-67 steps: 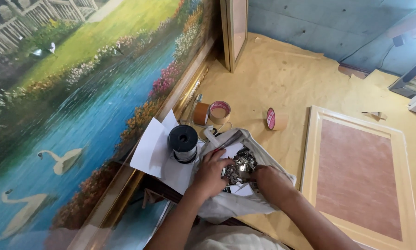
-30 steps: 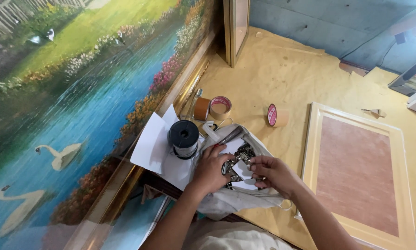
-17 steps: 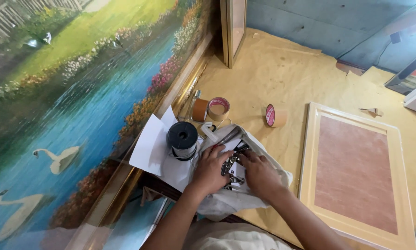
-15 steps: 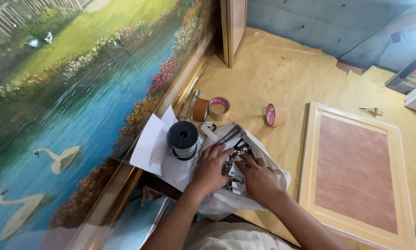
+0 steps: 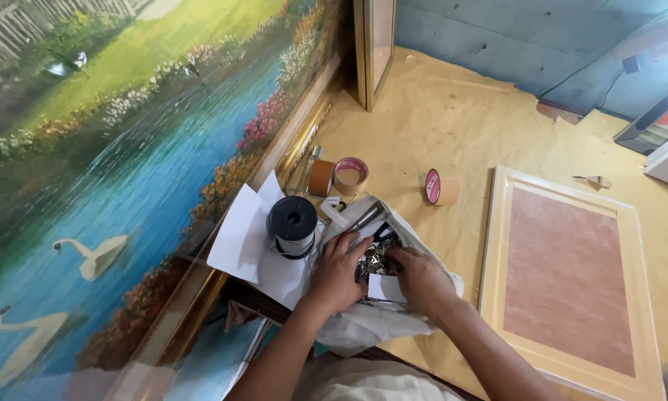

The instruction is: Sorting through small metal hardware components and inspecting framed pictures in a workshop.

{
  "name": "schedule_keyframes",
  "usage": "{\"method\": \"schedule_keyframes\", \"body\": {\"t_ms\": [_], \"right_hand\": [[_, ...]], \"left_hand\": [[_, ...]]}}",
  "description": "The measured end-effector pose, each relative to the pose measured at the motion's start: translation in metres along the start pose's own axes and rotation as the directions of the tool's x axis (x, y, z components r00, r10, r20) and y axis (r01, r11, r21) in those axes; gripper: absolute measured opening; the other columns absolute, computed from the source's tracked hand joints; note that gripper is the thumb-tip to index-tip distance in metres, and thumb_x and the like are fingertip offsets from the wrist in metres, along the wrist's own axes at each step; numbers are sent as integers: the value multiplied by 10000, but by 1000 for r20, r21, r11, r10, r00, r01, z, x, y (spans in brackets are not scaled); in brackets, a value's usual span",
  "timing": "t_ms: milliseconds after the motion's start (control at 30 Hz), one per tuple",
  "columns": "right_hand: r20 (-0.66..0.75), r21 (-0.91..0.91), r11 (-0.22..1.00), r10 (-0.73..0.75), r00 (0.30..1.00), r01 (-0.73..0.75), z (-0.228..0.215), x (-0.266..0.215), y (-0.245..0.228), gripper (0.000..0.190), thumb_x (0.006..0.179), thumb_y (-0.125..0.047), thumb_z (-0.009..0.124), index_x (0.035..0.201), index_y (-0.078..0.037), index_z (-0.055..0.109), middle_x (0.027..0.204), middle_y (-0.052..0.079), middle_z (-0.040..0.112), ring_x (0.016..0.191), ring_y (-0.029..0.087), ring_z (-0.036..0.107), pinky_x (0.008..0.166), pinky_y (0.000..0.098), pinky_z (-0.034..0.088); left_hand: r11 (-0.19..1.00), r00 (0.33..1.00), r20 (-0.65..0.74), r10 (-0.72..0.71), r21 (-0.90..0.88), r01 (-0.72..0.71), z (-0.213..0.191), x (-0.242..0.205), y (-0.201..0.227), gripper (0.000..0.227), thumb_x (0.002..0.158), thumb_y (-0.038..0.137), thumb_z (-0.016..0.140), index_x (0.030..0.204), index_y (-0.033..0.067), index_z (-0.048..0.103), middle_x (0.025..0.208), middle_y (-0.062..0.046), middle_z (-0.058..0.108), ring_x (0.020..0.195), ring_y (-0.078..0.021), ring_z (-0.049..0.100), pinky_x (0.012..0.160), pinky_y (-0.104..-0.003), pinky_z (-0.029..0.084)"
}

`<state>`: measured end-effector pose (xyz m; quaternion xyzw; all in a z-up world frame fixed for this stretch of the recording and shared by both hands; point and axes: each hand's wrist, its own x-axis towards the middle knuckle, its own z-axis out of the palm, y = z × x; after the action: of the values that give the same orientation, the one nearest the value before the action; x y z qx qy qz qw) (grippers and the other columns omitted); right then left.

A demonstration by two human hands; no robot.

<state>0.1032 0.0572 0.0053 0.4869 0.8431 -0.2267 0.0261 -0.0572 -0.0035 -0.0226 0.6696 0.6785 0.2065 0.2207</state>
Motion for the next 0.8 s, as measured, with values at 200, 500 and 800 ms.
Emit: {"method": "schedule_keyframes", "body": {"t_ms": [200, 500, 800], "right_hand": [[146, -212, 959, -156, 977, 185, 3, -18, -24, 505, 780, -80, 387, 1243, -275, 429, 1305, -46, 369, 1158, 287, 372, 823, 442, 441], [166, 37, 998, -47, 985, 42, -5, 4, -6, 351, 775, -162, 412, 997, -329, 626, 1000, 3, 647, 974, 290, 579, 785, 436, 498], [-55, -172, 985, -15, 998, 6, -1, -2, -4, 443, 771, -96, 442, 1162, -299, 499, 1168, -3, 467, 1035, 317, 515, 765, 461, 520]], "left_hand": [[1000, 1000, 24, -11, -9, 11, -8, 0, 6, 707, 632, 133, 559, 1316, 168, 386, 1292, -134, 369, 1230, -357, 292, 985, -488, 264], [1000, 1000, 26, 1, 0, -1, -7, -1, 5, 691, 644, 156, 583, 1310, 156, 398, 1299, -139, 355, 1237, -362, 278, 983, -496, 272], [1000, 997, 68, -25, -16, 27, -16, 0, 9, 706, 652, 161, 555, 1333, 168, 369, 1316, -131, 340, 1246, -359, 260, 975, -510, 269]]}}
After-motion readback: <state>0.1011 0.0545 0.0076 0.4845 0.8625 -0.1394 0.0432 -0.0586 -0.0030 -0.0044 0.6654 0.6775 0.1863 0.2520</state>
